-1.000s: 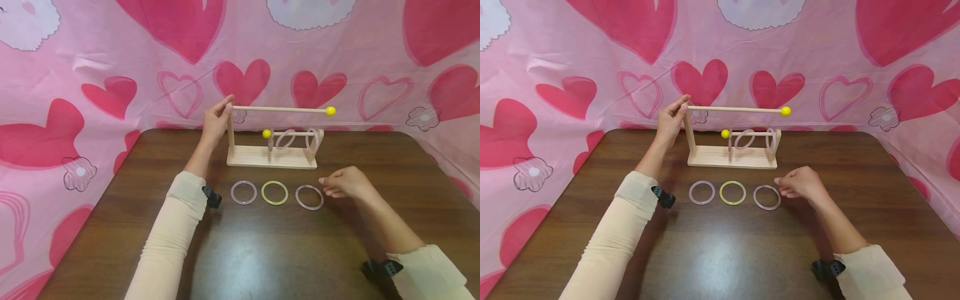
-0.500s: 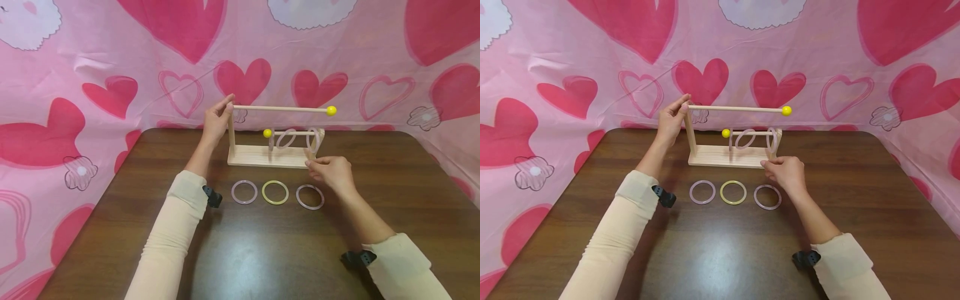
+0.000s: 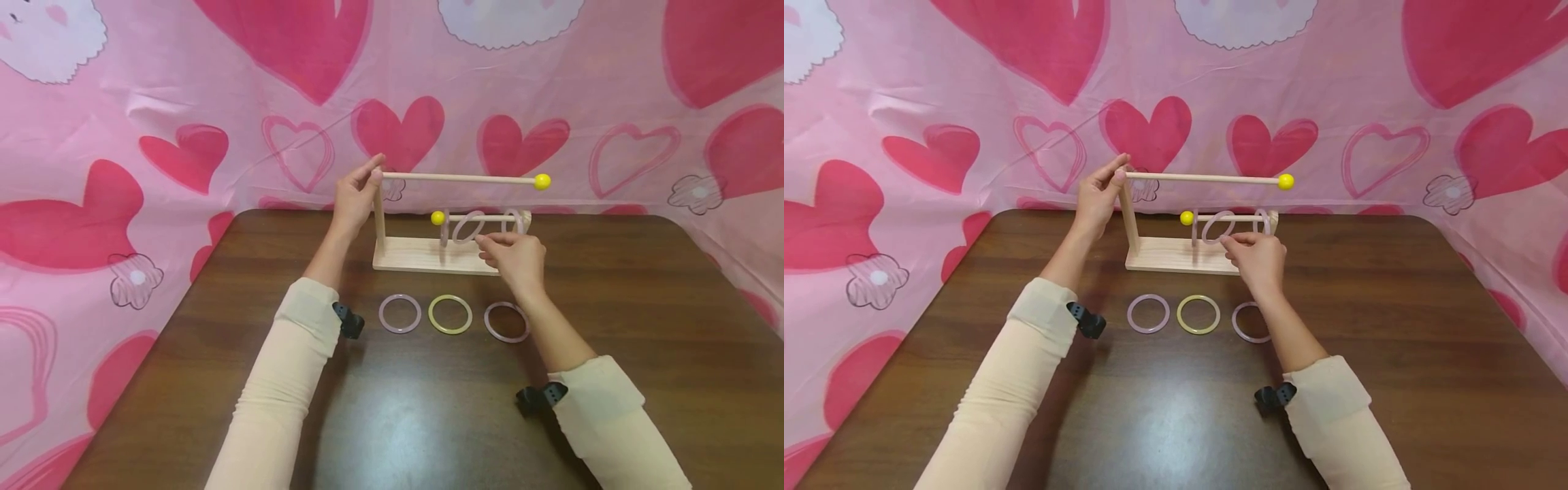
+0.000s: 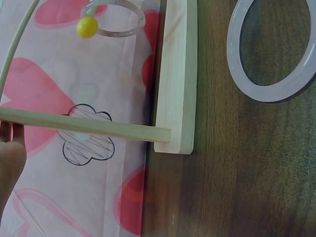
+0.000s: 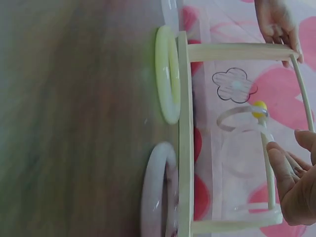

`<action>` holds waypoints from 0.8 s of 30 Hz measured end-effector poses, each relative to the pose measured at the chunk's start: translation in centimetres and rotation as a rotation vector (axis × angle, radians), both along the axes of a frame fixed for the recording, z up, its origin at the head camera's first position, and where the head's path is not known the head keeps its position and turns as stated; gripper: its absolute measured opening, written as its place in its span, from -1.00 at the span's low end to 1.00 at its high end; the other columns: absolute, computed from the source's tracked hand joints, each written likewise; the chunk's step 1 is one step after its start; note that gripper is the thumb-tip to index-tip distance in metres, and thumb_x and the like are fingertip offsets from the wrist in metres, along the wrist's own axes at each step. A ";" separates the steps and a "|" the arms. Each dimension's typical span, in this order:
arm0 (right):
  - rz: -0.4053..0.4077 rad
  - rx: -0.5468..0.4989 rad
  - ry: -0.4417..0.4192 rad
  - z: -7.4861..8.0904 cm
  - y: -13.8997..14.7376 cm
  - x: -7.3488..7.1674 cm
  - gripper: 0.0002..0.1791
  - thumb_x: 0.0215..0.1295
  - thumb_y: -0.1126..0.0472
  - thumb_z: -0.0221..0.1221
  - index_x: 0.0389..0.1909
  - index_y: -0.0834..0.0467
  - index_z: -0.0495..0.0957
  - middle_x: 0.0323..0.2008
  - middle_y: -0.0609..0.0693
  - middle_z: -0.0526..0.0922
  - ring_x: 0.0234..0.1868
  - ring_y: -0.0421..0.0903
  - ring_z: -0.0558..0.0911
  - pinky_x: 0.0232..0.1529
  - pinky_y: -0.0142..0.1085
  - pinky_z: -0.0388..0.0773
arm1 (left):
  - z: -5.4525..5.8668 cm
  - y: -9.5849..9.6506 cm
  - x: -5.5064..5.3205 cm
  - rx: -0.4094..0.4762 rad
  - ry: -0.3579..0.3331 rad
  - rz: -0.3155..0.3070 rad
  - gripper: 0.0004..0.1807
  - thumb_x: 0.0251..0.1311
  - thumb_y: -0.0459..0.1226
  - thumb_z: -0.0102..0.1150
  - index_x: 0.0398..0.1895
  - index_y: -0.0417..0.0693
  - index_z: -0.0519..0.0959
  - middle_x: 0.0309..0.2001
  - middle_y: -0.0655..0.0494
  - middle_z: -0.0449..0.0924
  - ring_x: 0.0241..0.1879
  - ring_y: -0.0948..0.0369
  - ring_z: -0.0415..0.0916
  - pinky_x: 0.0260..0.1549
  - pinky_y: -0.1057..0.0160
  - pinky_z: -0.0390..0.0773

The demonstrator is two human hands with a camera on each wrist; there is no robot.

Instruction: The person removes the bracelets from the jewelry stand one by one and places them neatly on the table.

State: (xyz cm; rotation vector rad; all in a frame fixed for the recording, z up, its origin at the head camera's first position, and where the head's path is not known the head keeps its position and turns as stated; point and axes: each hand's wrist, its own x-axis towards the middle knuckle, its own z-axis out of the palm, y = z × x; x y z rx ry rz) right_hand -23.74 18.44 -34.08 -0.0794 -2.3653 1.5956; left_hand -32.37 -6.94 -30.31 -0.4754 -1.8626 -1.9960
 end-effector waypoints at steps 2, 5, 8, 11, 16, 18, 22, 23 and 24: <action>0.006 0.001 0.000 0.1 -0.5 -0.4 -0.61 0.14 0.10 0.28 -0.22 0.40 0.63 -0.32 0.28 0.66 -0.55 -0.28 0.66 -0.46 -0.42 0.60 | 0.0 0.0 0.0 0.003 -0.001 -0.001 -0.62 0.24 -0.39 0.07 0.13 -0.30 0.43 0.13 -0.13 0.45 0.13 0.10 0.40 0.12 0.40 0.34; 0.014 0.024 -0.009 0.1 -1.1 -0.9 -0.60 0.14 0.09 0.28 -0.22 0.39 0.63 -0.33 0.26 0.66 -0.51 -0.21 0.67 -0.47 -0.43 0.60 | 0.0 0.0 0.1 0.006 -0.008 -0.002 -0.62 0.24 -0.39 0.07 0.13 -0.30 0.43 0.12 -0.13 0.45 0.13 0.11 0.41 0.12 0.40 0.34; 0.019 0.071 0.000 -0.1 -1.7 -1.2 -0.63 0.13 0.11 0.28 -0.25 0.38 0.64 -0.38 0.25 0.67 -0.48 -0.07 0.69 -0.51 -0.45 0.60 | 0.0 0.1 0.0 0.003 0.002 0.002 -0.62 0.23 -0.39 0.07 0.12 -0.32 0.44 0.11 -0.14 0.46 0.11 0.12 0.42 0.11 0.40 0.35; 0.023 0.129 0.003 -0.5 -2.2 -1.5 -0.67 0.14 0.12 0.28 -0.29 0.36 0.66 -0.46 0.23 0.67 -0.46 0.04 0.69 -0.55 -0.45 0.59 | -0.1 0.1 -0.1 0.005 0.016 0.003 -0.63 0.23 -0.40 0.08 0.11 -0.34 0.44 0.11 -0.15 0.46 0.11 0.13 0.42 0.11 0.39 0.35; 0.034 0.171 -0.006 -0.8 -2.9 -1.9 -0.67 0.14 0.11 0.27 -0.31 0.35 0.66 -0.50 0.22 0.67 -0.48 0.06 0.68 -0.56 -0.44 0.59 | -0.1 0.1 -0.2 0.012 0.019 -0.002 -0.63 0.23 -0.41 0.07 0.11 -0.34 0.43 0.12 -0.16 0.45 0.12 0.11 0.41 0.11 0.39 0.35; 0.032 0.178 -0.007 -0.9 -3.1 -2.0 -0.67 0.14 0.11 0.28 -0.32 0.35 0.66 -0.51 0.22 0.67 -0.50 0.04 0.68 -0.57 -0.45 0.59 | -0.1 0.1 -0.2 0.016 0.013 -0.006 -0.63 0.24 -0.41 0.07 0.12 -0.33 0.43 0.12 -0.15 0.45 0.12 0.11 0.41 0.11 0.39 0.35; 0.021 0.197 0.005 -1.1 -3.5 -2.1 -0.67 0.12 0.09 0.30 -0.35 0.34 0.67 -0.52 0.20 0.67 -0.53 0.01 0.68 -0.59 -0.44 0.58 | -0.1 0.0 -0.2 0.019 -0.002 -0.008 -0.63 0.24 -0.43 0.05 0.12 -0.33 0.43 0.13 -0.12 0.45 0.13 0.15 0.41 0.11 0.39 0.35; 0.018 0.207 0.010 -1.1 -3.6 -2.1 -0.67 0.11 0.08 0.30 -0.36 0.33 0.68 -0.52 0.19 0.67 -0.54 0.00 0.68 -0.60 -0.44 0.58 | -0.1 0.0 -0.2 0.017 -0.003 -0.005 -0.63 0.24 -0.44 0.05 0.12 -0.33 0.44 0.13 -0.12 0.45 0.12 0.15 0.41 0.11 0.40 0.35; 0.015 0.220 0.016 -1.2 -3.7 -2.2 -0.67 0.11 0.07 0.31 -0.37 0.32 0.68 -0.53 0.17 0.68 -0.54 -0.01 0.68 -0.61 -0.44 0.58 | -0.1 0.0 -0.2 0.015 -0.003 -0.003 -0.63 0.24 -0.44 0.05 0.12 -0.32 0.44 0.13 -0.11 0.45 0.12 0.16 0.41 0.11 0.40 0.35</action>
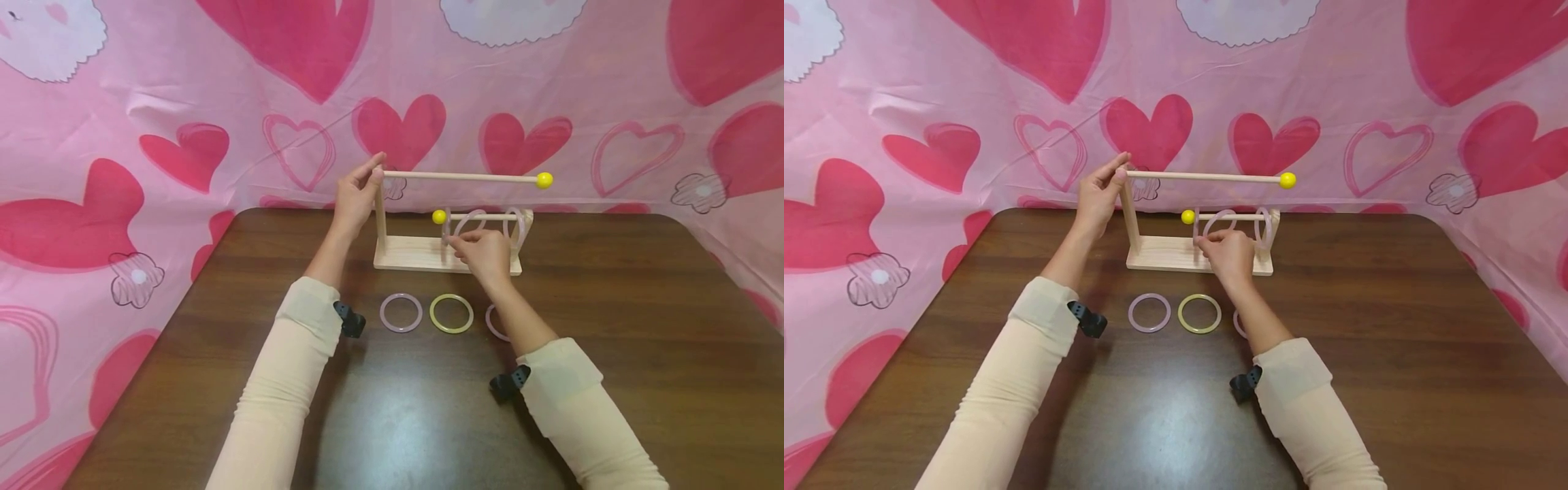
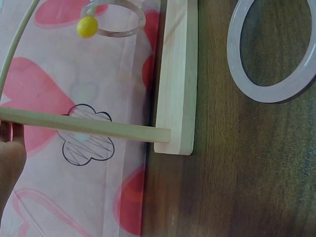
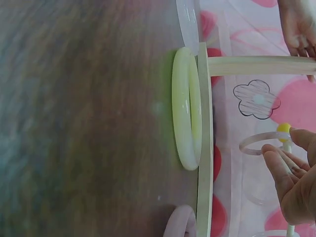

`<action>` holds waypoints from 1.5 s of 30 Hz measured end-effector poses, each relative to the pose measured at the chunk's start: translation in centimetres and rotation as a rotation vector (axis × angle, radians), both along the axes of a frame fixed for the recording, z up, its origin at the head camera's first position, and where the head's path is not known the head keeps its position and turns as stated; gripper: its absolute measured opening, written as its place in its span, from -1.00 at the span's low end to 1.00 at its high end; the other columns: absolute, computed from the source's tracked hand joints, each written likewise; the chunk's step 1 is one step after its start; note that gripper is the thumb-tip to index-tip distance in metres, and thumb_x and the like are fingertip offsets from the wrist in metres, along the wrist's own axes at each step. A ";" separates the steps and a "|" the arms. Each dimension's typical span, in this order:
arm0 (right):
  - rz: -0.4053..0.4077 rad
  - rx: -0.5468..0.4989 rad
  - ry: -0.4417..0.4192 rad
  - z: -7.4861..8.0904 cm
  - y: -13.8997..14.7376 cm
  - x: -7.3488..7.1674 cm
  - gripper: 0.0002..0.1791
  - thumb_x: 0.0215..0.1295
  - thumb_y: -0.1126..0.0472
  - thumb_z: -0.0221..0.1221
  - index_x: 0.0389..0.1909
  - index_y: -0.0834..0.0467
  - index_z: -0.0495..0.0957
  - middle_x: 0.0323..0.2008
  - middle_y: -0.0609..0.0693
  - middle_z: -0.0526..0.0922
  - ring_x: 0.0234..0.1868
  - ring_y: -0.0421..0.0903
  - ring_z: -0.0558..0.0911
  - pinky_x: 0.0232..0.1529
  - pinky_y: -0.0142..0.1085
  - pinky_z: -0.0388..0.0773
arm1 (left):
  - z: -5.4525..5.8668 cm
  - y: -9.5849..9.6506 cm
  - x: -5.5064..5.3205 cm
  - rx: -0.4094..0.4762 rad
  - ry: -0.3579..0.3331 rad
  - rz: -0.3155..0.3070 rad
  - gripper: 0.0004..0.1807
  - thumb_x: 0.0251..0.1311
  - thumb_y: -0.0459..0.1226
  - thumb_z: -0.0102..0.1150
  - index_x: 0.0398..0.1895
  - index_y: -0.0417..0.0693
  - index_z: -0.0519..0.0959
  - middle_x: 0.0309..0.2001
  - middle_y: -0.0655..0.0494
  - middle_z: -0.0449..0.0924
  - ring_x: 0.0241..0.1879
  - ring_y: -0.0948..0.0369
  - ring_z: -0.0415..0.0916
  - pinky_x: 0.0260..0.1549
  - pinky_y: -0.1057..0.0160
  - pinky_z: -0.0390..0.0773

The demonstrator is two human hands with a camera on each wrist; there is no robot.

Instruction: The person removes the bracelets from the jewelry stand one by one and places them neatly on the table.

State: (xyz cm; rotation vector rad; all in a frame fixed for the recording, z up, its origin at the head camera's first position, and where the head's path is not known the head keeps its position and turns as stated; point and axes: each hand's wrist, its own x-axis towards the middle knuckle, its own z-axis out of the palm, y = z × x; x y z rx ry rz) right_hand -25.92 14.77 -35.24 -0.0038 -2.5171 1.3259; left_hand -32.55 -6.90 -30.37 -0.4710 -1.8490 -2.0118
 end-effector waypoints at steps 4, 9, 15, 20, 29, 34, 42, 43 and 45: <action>-0.014 0.074 0.022 -0.1 -0.4 -0.2 -0.68 0.11 0.04 0.30 -0.38 0.26 0.70 -0.54 0.11 0.68 -0.56 -0.07 0.67 -0.66 -0.45 0.53 | 0.0 0.0 0.1 -0.005 0.012 0.003 -0.64 0.25 -0.43 0.05 0.12 -0.33 0.44 0.13 -0.12 0.45 0.12 0.15 0.41 0.11 0.40 0.35; -0.043 0.142 0.047 -0.1 -0.9 -0.5 -0.68 0.09 0.01 0.30 -0.40 0.23 0.71 -0.57 0.07 0.68 -0.58 -0.07 0.65 -0.74 -0.40 0.40 | 0.1 -0.1 0.1 0.004 0.010 -0.007 -0.64 0.25 -0.43 0.05 0.12 -0.34 0.44 0.13 -0.14 0.44 0.14 0.09 0.39 0.12 0.39 0.34; -0.052 0.181 0.063 -0.5 -1.4 -0.7 -0.67 0.10 -0.01 0.29 -0.43 0.22 0.72 -0.62 0.05 0.67 -0.65 -0.06 0.59 -0.75 -0.38 0.31 | 0.0 -0.2 0.1 0.007 0.002 -0.003 -0.63 0.25 -0.42 0.05 0.12 -0.34 0.43 0.14 -0.14 0.43 0.16 0.05 0.36 0.12 0.40 0.33; -0.067 0.171 0.093 -0.7 -1.7 -0.8 -0.75 0.10 0.09 0.28 -0.44 0.22 0.71 -0.60 0.06 0.67 -0.62 -0.04 0.61 -0.72 -0.35 0.37 | 0.0 -0.2 0.2 0.008 -0.014 -0.006 -0.63 0.25 -0.41 0.05 0.13 -0.32 0.43 0.14 -0.12 0.44 0.15 0.10 0.39 0.11 0.40 0.34; -0.076 0.141 0.115 -0.4 -1.7 -0.9 -0.79 0.13 0.18 0.24 -0.39 0.26 0.70 -0.51 0.09 0.69 -0.53 -0.02 0.66 -0.62 -0.34 0.50 | 0.0 -0.2 0.2 0.000 -0.023 -0.009 -0.63 0.26 -0.43 0.03 0.13 -0.31 0.43 0.15 -0.10 0.43 0.15 0.15 0.39 0.12 0.41 0.33; -0.067 0.099 0.072 -0.2 -1.6 -0.9 -0.79 0.16 0.20 0.21 -0.35 0.27 0.69 -0.54 0.10 0.69 -0.56 -0.05 0.66 -0.73 -0.49 0.40 | 0.0 -0.2 0.1 -0.003 -0.012 -0.007 -0.63 0.25 -0.43 0.04 0.13 -0.32 0.43 0.14 -0.11 0.43 0.13 0.16 0.40 0.12 0.41 0.33; -0.064 0.079 0.046 0.1 -1.5 -1.0 -0.81 0.16 0.20 0.20 -0.37 0.24 0.70 -0.56 0.08 0.68 -0.56 -0.07 0.65 -0.67 -0.46 0.43 | 0.0 -0.2 0.1 -0.002 -0.038 -0.009 -0.62 0.24 -0.39 0.07 0.13 -0.28 0.44 0.13 -0.09 0.45 0.13 0.13 0.40 0.11 0.40 0.35; -0.063 0.074 0.043 0.2 -1.4 -1.0 -0.81 0.16 0.20 0.20 -0.38 0.24 0.70 -0.56 0.08 0.68 -0.55 -0.07 0.65 -0.66 -0.44 0.44 | 0.1 -0.2 0.1 -0.001 -0.036 -0.009 -0.62 0.24 -0.40 0.07 0.13 -0.28 0.44 0.13 -0.09 0.45 0.14 0.13 0.40 0.11 0.40 0.35; -0.058 0.063 0.034 0.3 -1.4 -1.0 -0.81 0.17 0.19 0.19 -0.39 0.23 0.70 -0.56 0.07 0.68 -0.54 -0.07 0.65 -0.63 -0.42 0.45 | 0.1 -0.1 0.1 0.000 -0.028 -0.010 -0.63 0.24 -0.41 0.06 0.13 -0.30 0.43 0.13 -0.11 0.45 0.13 0.10 0.40 0.11 0.40 0.35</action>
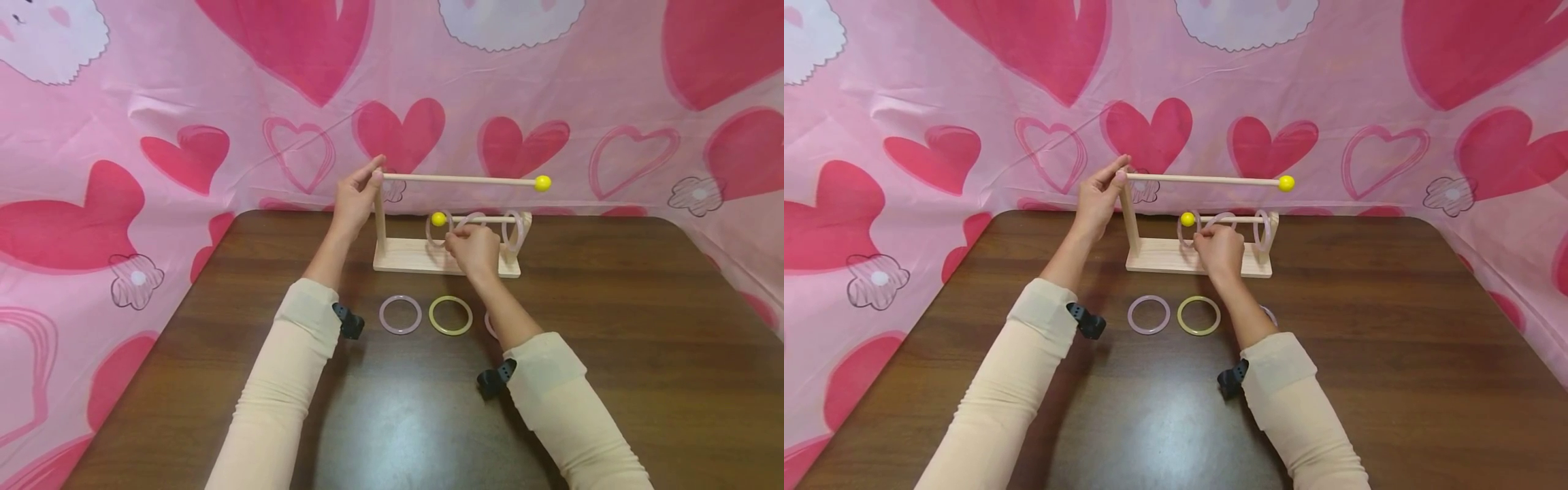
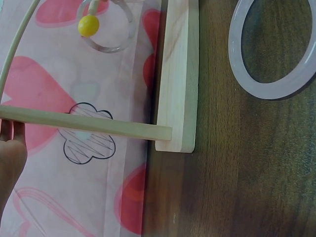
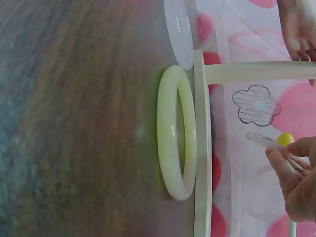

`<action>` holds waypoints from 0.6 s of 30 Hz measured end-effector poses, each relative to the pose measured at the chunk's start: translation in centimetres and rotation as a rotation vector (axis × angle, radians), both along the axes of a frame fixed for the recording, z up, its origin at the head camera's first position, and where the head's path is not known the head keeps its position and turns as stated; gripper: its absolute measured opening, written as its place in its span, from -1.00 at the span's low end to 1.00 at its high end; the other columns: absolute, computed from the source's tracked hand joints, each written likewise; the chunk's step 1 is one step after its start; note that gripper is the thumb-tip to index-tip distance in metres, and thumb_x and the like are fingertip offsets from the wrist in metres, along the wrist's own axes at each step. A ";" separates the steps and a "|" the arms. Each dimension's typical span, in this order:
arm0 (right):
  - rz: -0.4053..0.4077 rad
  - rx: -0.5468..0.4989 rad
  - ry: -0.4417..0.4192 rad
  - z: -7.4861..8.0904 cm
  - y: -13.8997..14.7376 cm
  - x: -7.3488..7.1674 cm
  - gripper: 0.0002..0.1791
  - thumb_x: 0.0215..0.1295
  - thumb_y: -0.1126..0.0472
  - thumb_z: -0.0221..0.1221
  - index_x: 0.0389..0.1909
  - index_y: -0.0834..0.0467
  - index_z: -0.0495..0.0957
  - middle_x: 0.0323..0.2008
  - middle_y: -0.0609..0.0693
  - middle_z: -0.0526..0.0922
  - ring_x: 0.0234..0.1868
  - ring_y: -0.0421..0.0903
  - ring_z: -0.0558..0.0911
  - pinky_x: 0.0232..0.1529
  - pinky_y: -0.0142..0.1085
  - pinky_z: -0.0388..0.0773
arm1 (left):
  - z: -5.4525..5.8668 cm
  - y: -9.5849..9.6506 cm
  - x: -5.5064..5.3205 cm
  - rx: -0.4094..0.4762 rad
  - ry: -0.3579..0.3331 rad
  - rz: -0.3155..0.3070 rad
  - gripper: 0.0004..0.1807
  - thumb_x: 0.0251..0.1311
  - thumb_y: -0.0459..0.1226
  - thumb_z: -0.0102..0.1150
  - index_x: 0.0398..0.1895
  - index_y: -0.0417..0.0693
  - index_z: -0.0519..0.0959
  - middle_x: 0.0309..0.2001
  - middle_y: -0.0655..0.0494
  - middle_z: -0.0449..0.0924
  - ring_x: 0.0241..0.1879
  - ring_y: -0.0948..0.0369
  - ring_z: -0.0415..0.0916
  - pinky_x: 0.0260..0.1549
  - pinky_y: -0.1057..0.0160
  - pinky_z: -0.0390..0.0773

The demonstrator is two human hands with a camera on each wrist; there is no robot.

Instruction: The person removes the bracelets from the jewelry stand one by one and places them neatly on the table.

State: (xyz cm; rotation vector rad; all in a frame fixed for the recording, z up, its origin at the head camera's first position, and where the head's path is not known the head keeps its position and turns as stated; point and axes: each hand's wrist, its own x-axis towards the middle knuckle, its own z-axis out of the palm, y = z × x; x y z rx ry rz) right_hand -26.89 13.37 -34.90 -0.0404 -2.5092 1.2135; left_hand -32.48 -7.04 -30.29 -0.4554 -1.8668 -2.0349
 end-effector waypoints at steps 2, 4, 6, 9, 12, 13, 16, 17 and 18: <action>0.005 -0.014 -0.014 0.2 0.1 0.0 -0.80 0.17 0.19 0.17 -0.39 0.23 0.70 -0.55 0.08 0.69 -0.53 -0.07 0.66 -0.62 -0.43 0.47 | 0.0 0.0 0.0 0.003 0.005 0.000 -0.63 0.24 -0.42 0.06 0.13 -0.30 0.43 0.13 -0.12 0.44 0.14 0.07 0.39 0.11 0.40 0.35; 0.014 -0.039 -0.033 0.5 0.1 0.1 -0.79 0.17 0.20 0.16 -0.37 0.25 0.69 -0.52 0.09 0.69 -0.51 -0.07 0.68 -0.61 -0.46 0.49 | 0.1 0.1 0.0 0.002 0.005 -0.001 -0.63 0.24 -0.42 0.06 0.13 -0.30 0.43 0.13 -0.12 0.44 0.15 0.06 0.38 0.11 0.40 0.34; 0.022 -0.063 -0.047 0.7 0.1 0.1 -0.79 0.17 0.21 0.16 -0.36 0.26 0.69 -0.50 0.11 0.69 -0.49 -0.06 0.69 -0.62 -0.48 0.50 | 0.1 0.0 0.1 -0.006 0.006 0.000 -0.62 0.24 -0.39 0.07 0.13 -0.29 0.44 0.14 -0.10 0.44 0.15 0.09 0.38 0.11 0.41 0.34; 0.032 -0.094 -0.068 0.9 0.2 0.2 -0.79 0.16 0.22 0.15 -0.34 0.28 0.68 -0.48 0.12 0.69 -0.48 -0.07 0.69 -0.61 -0.51 0.53 | 0.1 0.0 0.1 -0.018 0.001 0.004 -0.62 0.25 -0.37 0.08 0.13 -0.28 0.44 0.14 -0.08 0.44 0.15 0.13 0.38 0.11 0.41 0.34; 0.048 -0.145 -0.096 1.1 0.4 0.4 -0.77 0.16 0.24 0.15 -0.30 0.31 0.67 -0.46 0.15 0.69 -0.50 -0.12 0.68 -0.56 -0.48 0.57 | 0.1 0.0 0.2 -0.018 0.002 0.007 -0.62 0.25 -0.39 0.07 0.13 -0.29 0.44 0.14 -0.09 0.44 0.14 0.12 0.39 0.11 0.41 0.34; 0.055 -0.171 -0.108 1.1 0.4 0.4 -0.76 0.16 0.24 0.15 -0.28 0.32 0.66 -0.44 0.16 0.69 -0.52 -0.15 0.68 -0.54 -0.47 0.59 | 0.1 0.0 0.1 -0.015 -0.002 0.005 -0.62 0.25 -0.40 0.07 0.13 -0.29 0.43 0.14 -0.09 0.44 0.15 0.12 0.39 0.11 0.41 0.34; 0.081 -0.260 -0.140 1.2 0.6 0.6 -0.74 0.17 0.28 0.15 -0.22 0.39 0.62 -0.40 0.23 0.68 -0.57 -0.24 0.65 -0.49 -0.43 0.61 | 0.1 0.0 0.0 -0.008 -0.002 -0.004 -0.62 0.25 -0.42 0.05 0.14 -0.29 0.43 0.14 -0.10 0.43 0.16 0.06 0.36 0.12 0.40 0.34; 0.088 -0.289 -0.147 1.3 0.7 0.6 -0.74 0.17 0.30 0.15 -0.20 0.40 0.61 -0.39 0.25 0.67 -0.59 -0.26 0.64 -0.47 -0.43 0.61 | 0.1 0.0 0.1 -0.007 -0.001 -0.006 -0.62 0.25 -0.42 0.05 0.14 -0.29 0.43 0.14 -0.11 0.43 0.17 0.05 0.36 0.12 0.40 0.33; 0.097 -0.314 -0.154 1.3 0.8 0.7 -0.73 0.17 0.31 0.15 -0.19 0.42 0.60 -0.39 0.27 0.67 -0.60 -0.29 0.63 -0.46 -0.42 0.61 | 0.1 0.0 0.1 -0.007 0.000 -0.007 -0.62 0.25 -0.41 0.05 0.14 -0.29 0.43 0.14 -0.11 0.43 0.17 0.04 0.35 0.12 0.40 0.33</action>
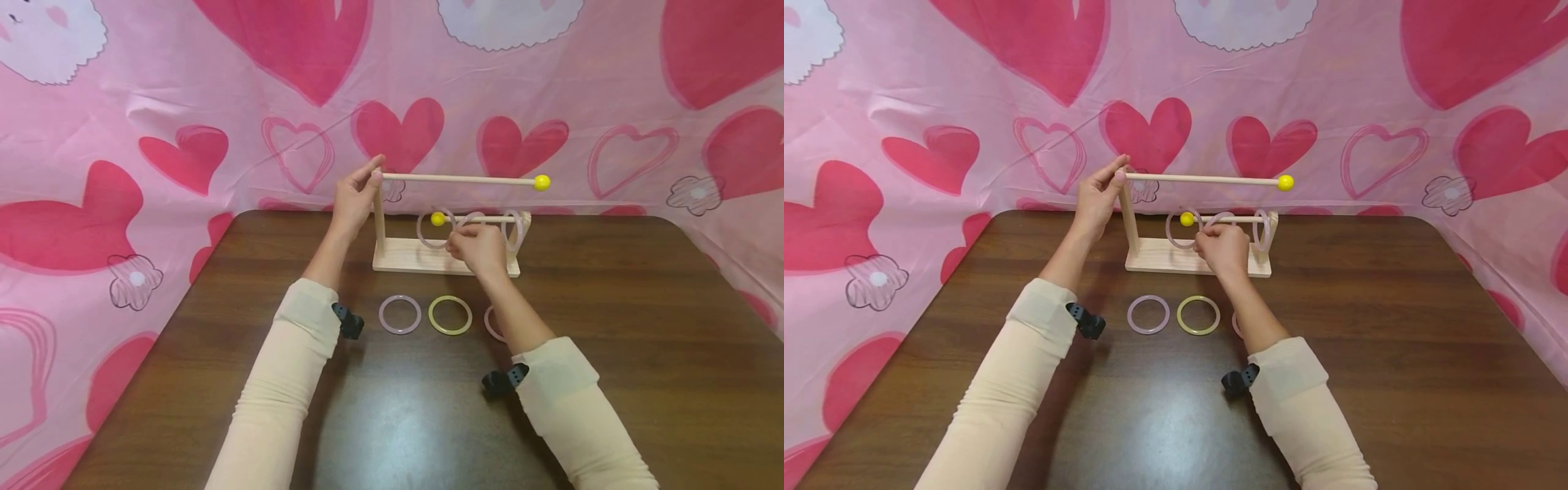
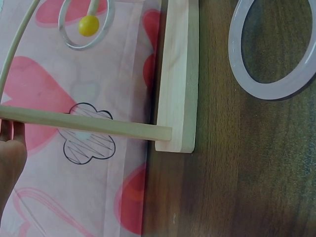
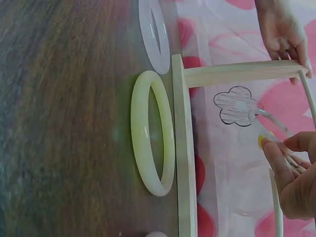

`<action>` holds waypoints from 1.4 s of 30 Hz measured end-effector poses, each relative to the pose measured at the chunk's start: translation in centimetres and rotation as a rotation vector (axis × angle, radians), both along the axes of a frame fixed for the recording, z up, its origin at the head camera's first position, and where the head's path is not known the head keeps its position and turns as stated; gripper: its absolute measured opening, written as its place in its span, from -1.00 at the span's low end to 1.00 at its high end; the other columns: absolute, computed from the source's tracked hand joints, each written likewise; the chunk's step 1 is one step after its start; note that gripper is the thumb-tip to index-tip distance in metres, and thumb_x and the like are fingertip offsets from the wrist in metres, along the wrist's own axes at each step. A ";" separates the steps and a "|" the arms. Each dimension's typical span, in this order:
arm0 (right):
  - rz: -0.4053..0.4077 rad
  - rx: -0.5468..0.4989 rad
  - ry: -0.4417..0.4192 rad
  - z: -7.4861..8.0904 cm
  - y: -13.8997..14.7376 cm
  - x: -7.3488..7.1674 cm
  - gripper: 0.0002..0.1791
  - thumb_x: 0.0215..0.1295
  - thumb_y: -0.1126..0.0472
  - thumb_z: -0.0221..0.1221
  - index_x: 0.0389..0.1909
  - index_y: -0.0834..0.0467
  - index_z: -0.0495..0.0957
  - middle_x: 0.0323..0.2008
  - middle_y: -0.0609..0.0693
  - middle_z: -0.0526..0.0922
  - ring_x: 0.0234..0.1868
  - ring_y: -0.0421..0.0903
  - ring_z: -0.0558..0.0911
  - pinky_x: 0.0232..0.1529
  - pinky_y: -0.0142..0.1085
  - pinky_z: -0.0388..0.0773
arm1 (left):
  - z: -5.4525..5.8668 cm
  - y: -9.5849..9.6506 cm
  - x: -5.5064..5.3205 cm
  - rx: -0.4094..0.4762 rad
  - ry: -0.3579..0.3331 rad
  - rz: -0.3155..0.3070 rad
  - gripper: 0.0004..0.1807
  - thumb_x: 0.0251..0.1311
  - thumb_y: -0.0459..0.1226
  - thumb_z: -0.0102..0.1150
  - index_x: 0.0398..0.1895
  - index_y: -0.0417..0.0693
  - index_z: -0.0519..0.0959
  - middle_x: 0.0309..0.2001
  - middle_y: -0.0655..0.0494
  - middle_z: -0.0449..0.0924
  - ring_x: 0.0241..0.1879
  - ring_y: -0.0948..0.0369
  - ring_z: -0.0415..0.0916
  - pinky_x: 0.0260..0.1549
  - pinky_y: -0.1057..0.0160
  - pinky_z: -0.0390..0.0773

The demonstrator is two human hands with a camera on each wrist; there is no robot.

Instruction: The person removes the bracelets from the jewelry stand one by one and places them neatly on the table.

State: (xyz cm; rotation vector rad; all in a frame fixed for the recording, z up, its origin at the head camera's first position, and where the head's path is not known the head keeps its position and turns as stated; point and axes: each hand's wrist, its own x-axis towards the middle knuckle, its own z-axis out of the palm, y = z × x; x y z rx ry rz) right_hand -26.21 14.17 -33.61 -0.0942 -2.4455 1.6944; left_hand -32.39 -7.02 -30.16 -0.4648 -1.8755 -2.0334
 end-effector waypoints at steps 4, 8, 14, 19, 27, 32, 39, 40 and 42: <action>0.012 -0.063 -0.018 0.0 0.4 0.2 -0.72 0.17 0.33 0.13 -0.17 0.45 0.58 -0.38 0.28 0.66 -0.62 -0.33 0.61 -0.43 -0.42 0.61 | 0.1 -0.1 0.1 0.001 -0.001 -0.002 -0.62 0.25 -0.38 0.06 0.14 -0.27 0.43 0.15 -0.10 0.43 0.17 0.09 0.36 0.12 0.39 0.33; 0.025 -0.088 -0.024 0.2 0.7 0.6 -0.72 0.17 0.35 0.12 -0.17 0.47 0.56 -0.39 0.26 0.66 -0.62 -0.32 0.61 -0.42 -0.41 0.61 | 0.0 -0.1 0.1 -0.006 -0.008 0.001 -0.61 0.25 -0.36 0.08 0.15 -0.27 0.43 0.15 -0.07 0.44 0.15 0.18 0.38 0.11 0.40 0.34; 0.044 -0.100 -0.048 0.7 1.6 1.2 -0.70 0.18 0.36 0.10 -0.15 0.51 0.54 -0.40 0.24 0.66 -0.59 -0.31 0.63 -0.39 -0.40 0.61 | 0.0 -0.1 0.0 0.005 -0.009 0.000 -0.62 0.25 -0.39 0.07 0.14 -0.28 0.43 0.14 -0.06 0.45 0.15 0.20 0.38 0.11 0.39 0.34; 0.037 -0.074 -0.058 1.1 2.5 1.5 -0.69 0.21 0.35 0.10 -0.11 0.51 0.52 -0.35 0.28 0.66 -0.59 -0.31 0.63 -0.39 -0.40 0.61 | -0.1 -0.1 -0.1 0.008 0.014 -0.003 -0.62 0.25 -0.41 0.05 0.14 -0.31 0.42 0.15 -0.10 0.43 0.16 0.18 0.37 0.13 0.39 0.33; 0.005 -0.118 -0.050 1.4 4.0 2.3 -0.68 0.19 0.38 0.08 -0.11 0.54 0.50 -0.55 0.05 0.66 -0.57 -0.27 0.65 -0.38 -0.38 0.61 | 0.0 0.0 -0.1 0.008 0.032 -0.010 -0.63 0.25 -0.43 0.04 0.13 -0.34 0.42 0.15 -0.14 0.42 0.17 0.17 0.36 0.14 0.41 0.31; 0.007 -0.139 -0.059 1.4 5.1 2.7 -0.65 0.20 0.37 0.08 -0.08 0.57 0.47 -0.63 -0.10 0.63 -0.57 -0.28 0.65 -0.38 -0.39 0.61 | 0.0 0.0 0.0 -0.001 0.032 -0.001 -0.63 0.25 -0.41 0.06 0.13 -0.33 0.43 0.14 -0.13 0.43 0.15 0.18 0.38 0.13 0.40 0.33; 0.035 -0.205 -0.077 1.8 7.5 3.3 -0.60 0.20 0.42 0.03 -0.03 0.66 0.36 -0.66 -0.16 0.63 -0.57 -0.28 0.64 -0.38 -0.39 0.61 | 0.0 0.0 0.0 -0.003 0.022 0.000 -0.63 0.24 -0.41 0.06 0.12 -0.31 0.43 0.14 -0.11 0.44 0.14 0.17 0.39 0.12 0.39 0.33; 0.036 -0.202 -0.080 1.8 7.9 3.3 -0.60 0.19 0.42 0.03 -0.03 0.66 0.35 -0.66 -0.16 0.63 -0.57 -0.27 0.64 -0.39 -0.39 0.61 | 0.0 -0.1 0.0 -0.005 0.020 0.000 -0.63 0.24 -0.41 0.06 0.12 -0.30 0.43 0.14 -0.11 0.44 0.15 0.16 0.39 0.12 0.40 0.33; 0.036 -0.199 -0.088 2.0 8.8 3.5 -0.59 0.20 0.42 0.03 -0.02 0.67 0.34 -0.66 -0.14 0.63 -0.58 -0.26 0.64 -0.40 -0.39 0.61 | -0.1 -0.1 -0.1 -0.002 0.013 0.001 -0.62 0.24 -0.40 0.07 0.12 -0.30 0.43 0.14 -0.11 0.44 0.15 0.14 0.38 0.12 0.40 0.34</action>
